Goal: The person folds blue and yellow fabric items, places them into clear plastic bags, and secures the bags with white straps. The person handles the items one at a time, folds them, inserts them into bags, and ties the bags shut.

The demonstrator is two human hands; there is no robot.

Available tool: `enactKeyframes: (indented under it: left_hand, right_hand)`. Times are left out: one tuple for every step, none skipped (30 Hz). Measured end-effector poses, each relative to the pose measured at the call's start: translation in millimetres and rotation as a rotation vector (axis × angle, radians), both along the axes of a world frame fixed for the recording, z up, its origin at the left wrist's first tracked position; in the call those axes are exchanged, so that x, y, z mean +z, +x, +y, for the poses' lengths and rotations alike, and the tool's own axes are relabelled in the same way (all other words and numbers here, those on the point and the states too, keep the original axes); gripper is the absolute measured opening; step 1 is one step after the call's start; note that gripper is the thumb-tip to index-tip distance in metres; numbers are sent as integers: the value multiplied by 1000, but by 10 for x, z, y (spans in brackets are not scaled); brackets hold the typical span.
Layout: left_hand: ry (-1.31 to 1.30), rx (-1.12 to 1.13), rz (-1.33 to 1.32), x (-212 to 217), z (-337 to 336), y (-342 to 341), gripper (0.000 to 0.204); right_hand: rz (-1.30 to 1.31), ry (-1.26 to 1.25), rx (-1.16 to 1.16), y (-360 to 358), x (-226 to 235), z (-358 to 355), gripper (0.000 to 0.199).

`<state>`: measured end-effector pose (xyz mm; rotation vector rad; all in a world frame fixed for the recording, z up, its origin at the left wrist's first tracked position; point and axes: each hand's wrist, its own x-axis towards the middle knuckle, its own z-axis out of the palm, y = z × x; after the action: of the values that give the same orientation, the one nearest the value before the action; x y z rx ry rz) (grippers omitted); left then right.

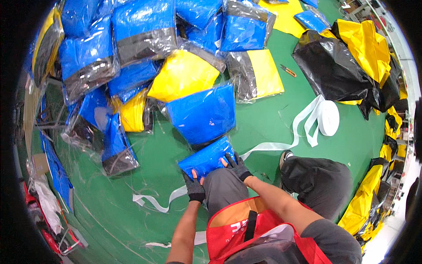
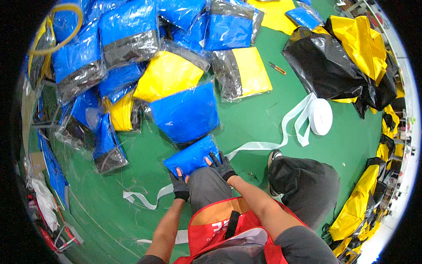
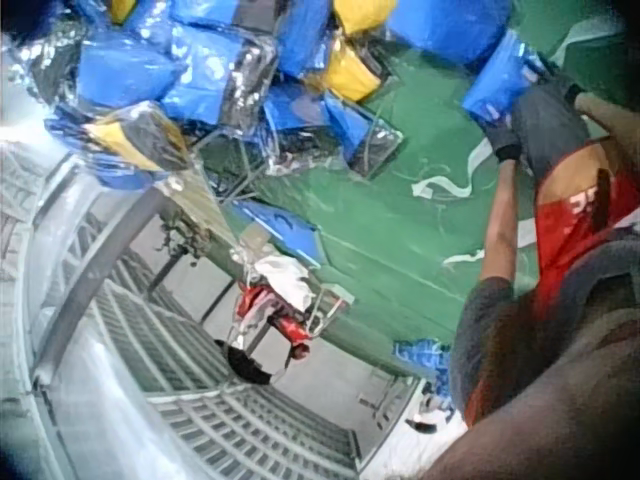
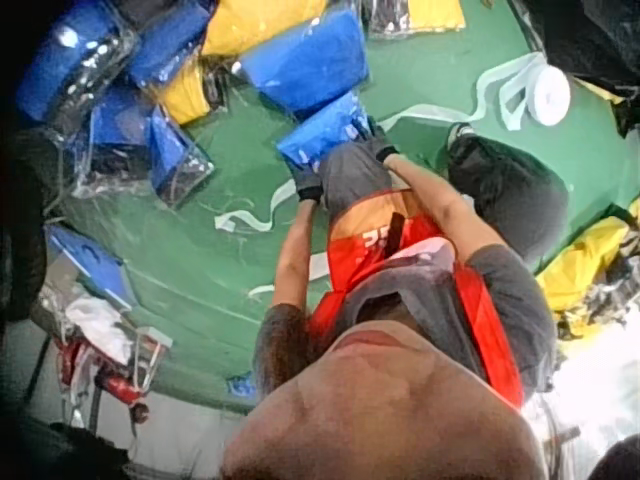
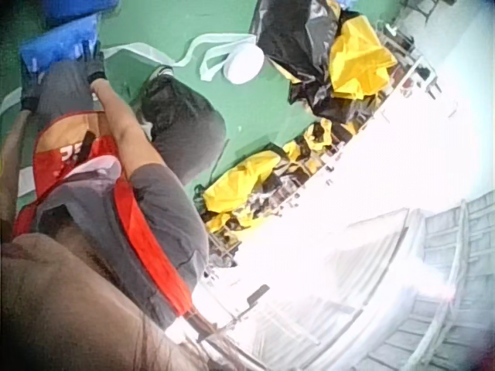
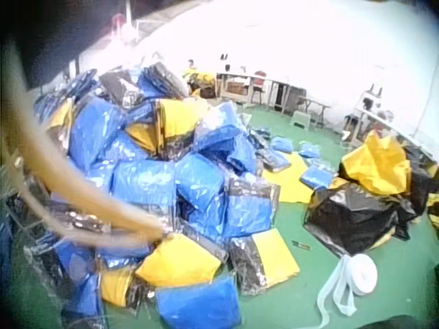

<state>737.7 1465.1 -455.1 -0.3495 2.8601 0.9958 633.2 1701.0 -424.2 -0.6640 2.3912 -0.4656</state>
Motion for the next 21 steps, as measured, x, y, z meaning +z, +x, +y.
enactKeyframes:
  left_hand:
    - [-9, 5, -29, 18, -23, -38, 81]
    - [-19, -15, -75, 46, -52, -57, 81]
    - [-31, -29, -86, 93, -68, -70, 78]
    - [-61, -85, -106, 173, -139, -82, 74]
    - [-91, -137, -126, 250, -226, -105, 71]
    - [-34, -165, -93, 424, -309, -237, 61]
    - [-99, -195, -34, 652, -414, -426, 55]
    - [-106, -87, 33, 763, -525, -603, 59]
    - [-114, 34, 92, 835, -619, -760, 64]
    - [45, 93, 126, 970, -595, -1142, 70]
    - [207, 150, 160, 1056, -540, -1624, 77]
    - [362, 215, 193, 1099, -550, -1904, 84]
    - [426, 216, 158, 668, -827, -1917, 98]
    - [475, 209, -49, 752, -711, -2185, 95]
    - [523, 192, -255, 982, -527, -2518, 92]
    - [541, 169, -120, 1221, -478, -2686, 93]
    - [552, 148, 14, 1501, -474, -2826, 94]
    - [552, 142, 154, 1666, -522, -2932, 95]
    - [128, 67, 384, 1689, -833, -3014, 85]
    - [83, 90, 367, 1987, -1064, -3290, 78]
    - [39, 110, 354, 2327, -1293, -3576, 72]
  right_hand:
    - [-14, 3, 49, -71, 13, 12, 64]
    - [-28, 8, 102, -121, 43, 49, 63]
    - [-41, 9, 149, -187, 42, 91, 62]
    - [-27, -103, 241, -293, 41, 179, 67]
    - [46, -141, 477, -502, 36, 363, 73]
    - [-419, -32, 226, -882, 84, 474, 79]
    - [-534, 19, 9, -1261, 265, 477, 84]
    - [-622, 58, -205, -1673, 491, 410, 89]
    - [-379, 50, -365, -1947, 763, 329, 94]
    - [-218, -106, -348, -2115, 744, 396, 103]
    - [-147, -242, -279, -2240, 715, 415, 107]
    - [-226, -343, -327, -2300, 785, 285, 107]
    - [-309, -461, -318, -2355, 893, -44, 107]
    - [-384, -492, -500, -2292, 739, -26, 102]
    - [-428, -475, -572, -2280, 567, 51, 94]
    - [-482, -496, -569, -2338, 685, 95, 90]
    - [-539, -522, -561, -2423, 963, 85, 86]
    - [-483, -663, -491, -2591, 1163, -47, 82]
    - [-433, -798, -420, -2771, 1381, -242, 77]
    - [-400, -831, -441, -3010, 1651, -434, 74]
    - [-362, -870, -466, -3317, 1899, -672, 72]
